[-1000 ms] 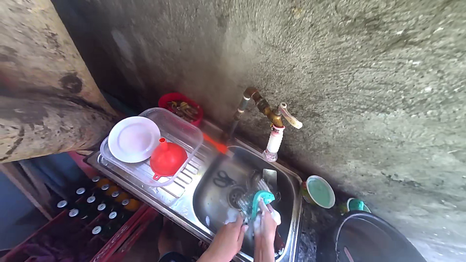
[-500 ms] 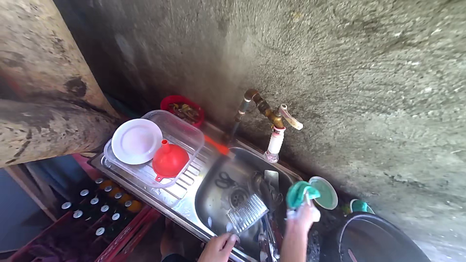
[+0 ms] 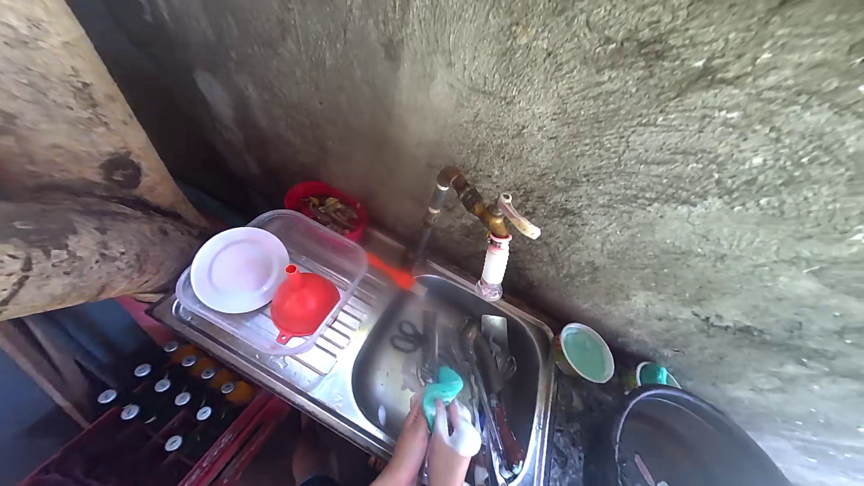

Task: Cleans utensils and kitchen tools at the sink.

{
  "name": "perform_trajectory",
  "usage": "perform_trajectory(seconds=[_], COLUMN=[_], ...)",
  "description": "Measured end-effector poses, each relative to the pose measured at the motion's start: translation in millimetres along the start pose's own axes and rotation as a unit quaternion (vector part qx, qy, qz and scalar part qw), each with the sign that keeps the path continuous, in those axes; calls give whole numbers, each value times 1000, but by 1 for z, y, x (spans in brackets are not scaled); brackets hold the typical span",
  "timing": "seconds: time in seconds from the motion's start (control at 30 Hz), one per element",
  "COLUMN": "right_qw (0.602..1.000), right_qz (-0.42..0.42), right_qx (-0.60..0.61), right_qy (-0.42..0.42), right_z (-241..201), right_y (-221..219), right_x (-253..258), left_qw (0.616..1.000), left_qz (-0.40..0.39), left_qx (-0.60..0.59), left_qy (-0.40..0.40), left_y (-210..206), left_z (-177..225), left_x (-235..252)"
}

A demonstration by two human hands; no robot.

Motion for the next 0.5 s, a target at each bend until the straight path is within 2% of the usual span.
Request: perform_trajectory(seconds=[0.13, 0.17, 0.27, 0.3, 0.37, 0.43, 0.5], right_qw=[999, 1000, 998, 998, 995, 974, 967], right_qz=[-23, -9, 7, 1, -3, -23, -45], right_qx=[2, 6, 48, 50, 36, -1, -28], right_qy=[-46, -27, -40, -49, -95, -227, -251], right_z=[-12, -7, 26, 41, 56, 16, -22], right_y=[1, 1, -3, -5, -7, 2, 9], right_x=[-9, -10, -11, -13, -13, -7, -3], left_qw=[997, 996, 991, 992, 992, 989, 989], left_qz=[42, 52, 70, 52, 14, 11, 8], left_qx=[-42, -40, -9, -23, -93, -129, -129], left_qy=[48, 65, 114, 111, 82, 77, 77], left_y=[-9, -14, -34, -35, -22, -17, -15], left_z=[8, 18, 59, 57, 21, 1, -4], left_x=[-11, -15, -21, -20, -13, -9, -7])
Point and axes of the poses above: each hand's wrist, its own x-axis towards the middle knuckle, its own y-axis out of the back of the hand, z = x × y, the point moved 8 cm from there along x, towards the middle knuckle, and after that the axes turned 15 degrees about -y, right-handed, at the moved point
